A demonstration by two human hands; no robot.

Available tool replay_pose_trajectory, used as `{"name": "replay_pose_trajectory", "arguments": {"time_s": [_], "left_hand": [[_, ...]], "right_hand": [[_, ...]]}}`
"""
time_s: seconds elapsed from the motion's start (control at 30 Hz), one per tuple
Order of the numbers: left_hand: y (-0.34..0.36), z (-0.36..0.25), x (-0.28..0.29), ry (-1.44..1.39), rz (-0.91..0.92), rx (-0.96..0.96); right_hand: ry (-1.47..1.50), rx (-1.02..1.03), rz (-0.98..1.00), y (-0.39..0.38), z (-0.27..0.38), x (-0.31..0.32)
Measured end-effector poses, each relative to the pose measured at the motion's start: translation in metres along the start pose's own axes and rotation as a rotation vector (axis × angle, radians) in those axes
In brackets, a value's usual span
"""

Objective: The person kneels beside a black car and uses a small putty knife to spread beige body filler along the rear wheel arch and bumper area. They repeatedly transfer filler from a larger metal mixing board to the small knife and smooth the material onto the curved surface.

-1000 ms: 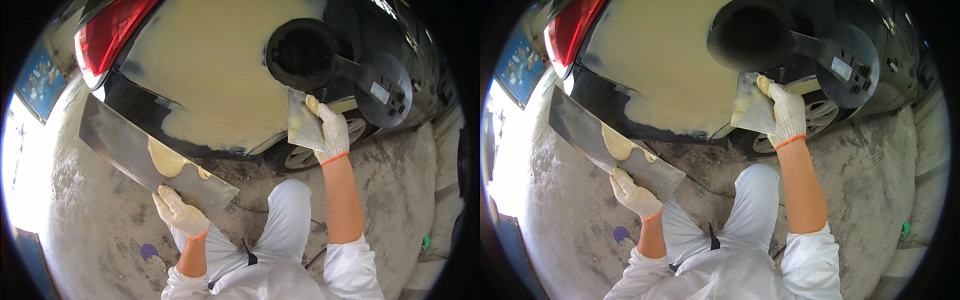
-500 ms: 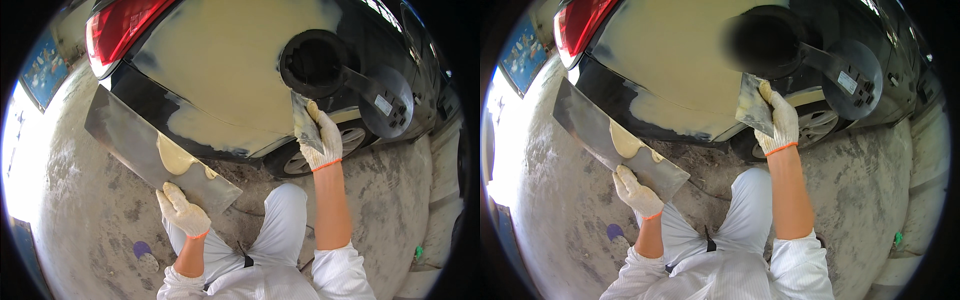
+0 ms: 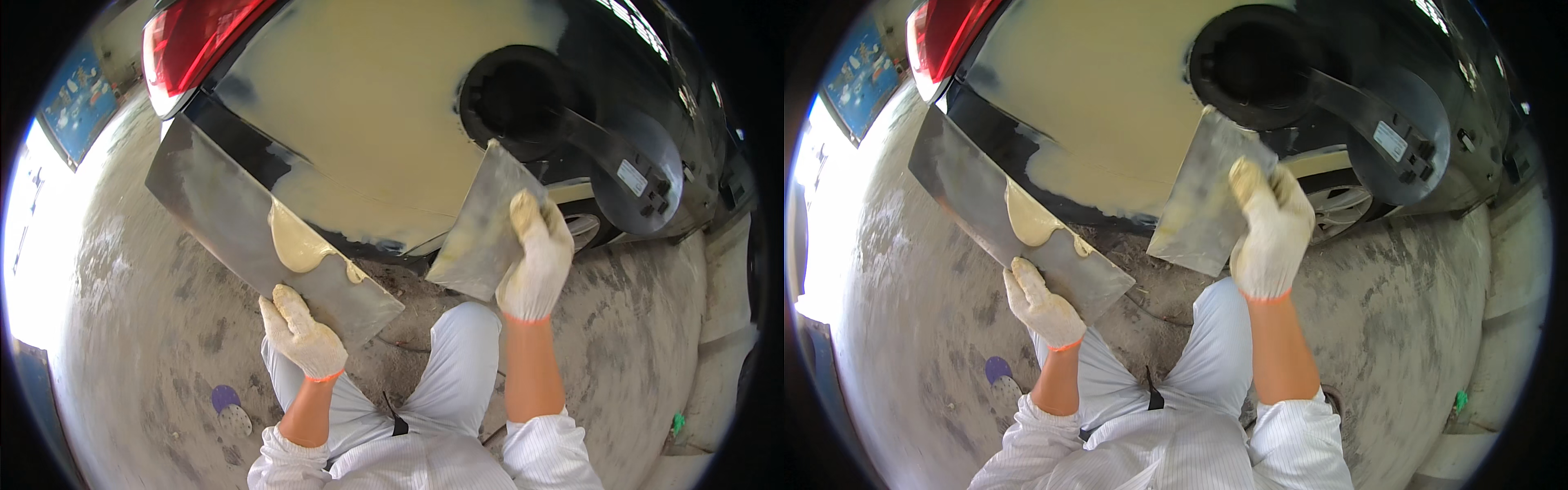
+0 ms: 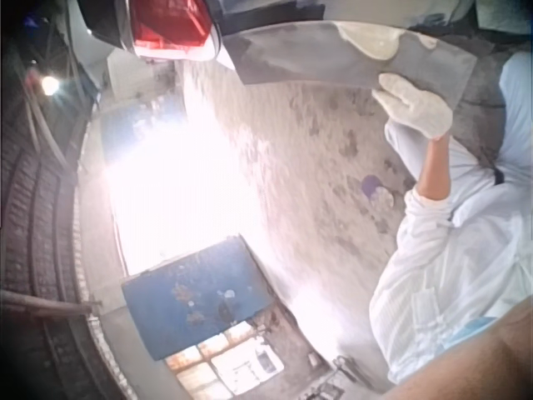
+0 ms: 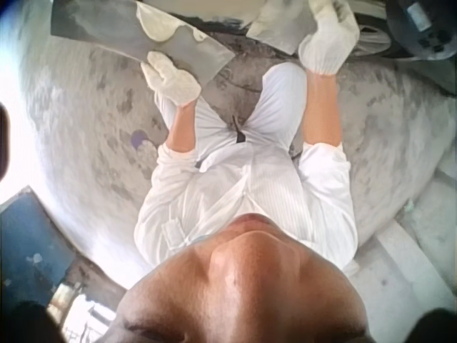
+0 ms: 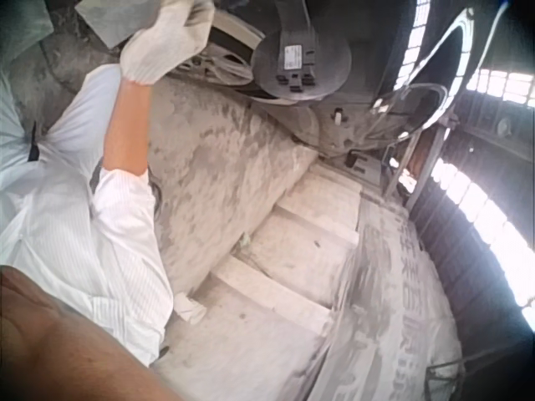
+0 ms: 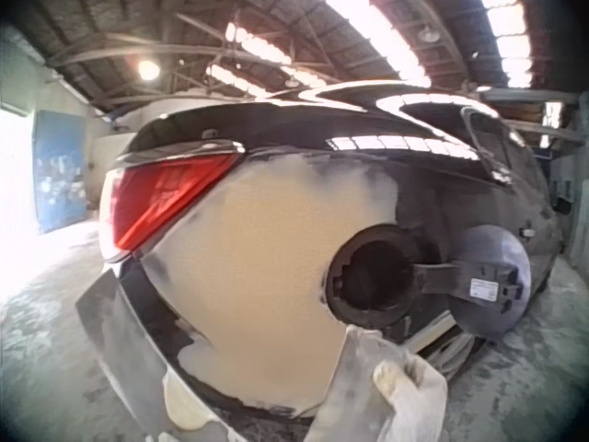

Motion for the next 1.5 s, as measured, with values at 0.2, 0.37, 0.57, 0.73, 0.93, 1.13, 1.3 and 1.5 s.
{"name": "replay_pose_trajectory", "arguments": {"time_s": [0.2, 0.37, 0.57, 0.73, 0.93, 1.13, 1.3, 1.5], "left_hand": [[-0.004, 0.0, -0.006, 0.099, 0.065, -0.003], [0.002, 0.0, -0.018, -0.04, -0.107, 0.012], [0.018, -0.003, -0.011, -0.089, -0.106, -0.003], [0.018, 0.004, 0.002, -0.076, -0.138, 0.031], [0.021, 0.007, 0.011, -0.001, -0.149, -0.001], [0.022, 0.008, 0.014, -0.01, -0.127, 0.018], [0.022, 0.011, 0.015, -0.046, -0.068, 0.007], [0.025, 0.02, 0.021, -0.042, -0.041, 0.028]], "right_hand": [[-0.531, 0.499, 0.586, -0.067, -0.007, -0.018], [-0.992, 0.7, 0.741, -0.07, -0.035, -0.01], [-0.607, -0.025, 0.031, -0.024, -0.053, 0.02], [-0.158, -0.044, -0.189, -0.001, -0.064, 0.021], [-0.247, -0.02, -0.255, 0.002, -0.059, 0.032], [-0.16, -0.07, -0.194, 0.03, -0.036, 0.049], [-0.142, -0.101, -0.218, 0.051, -0.018, 0.051], [-0.115, -0.185, -0.163, 0.064, -0.011, 0.049]]}}
Point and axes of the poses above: each hand's wrist, its own y-axis towards the middle knuckle, its own x-axis out of the back of the hand, z = x × y, the point moved 3 cm from there along y, towards the middle knuckle, and after that the axes turned 2 degrees about -z, right-handed, at the moved point
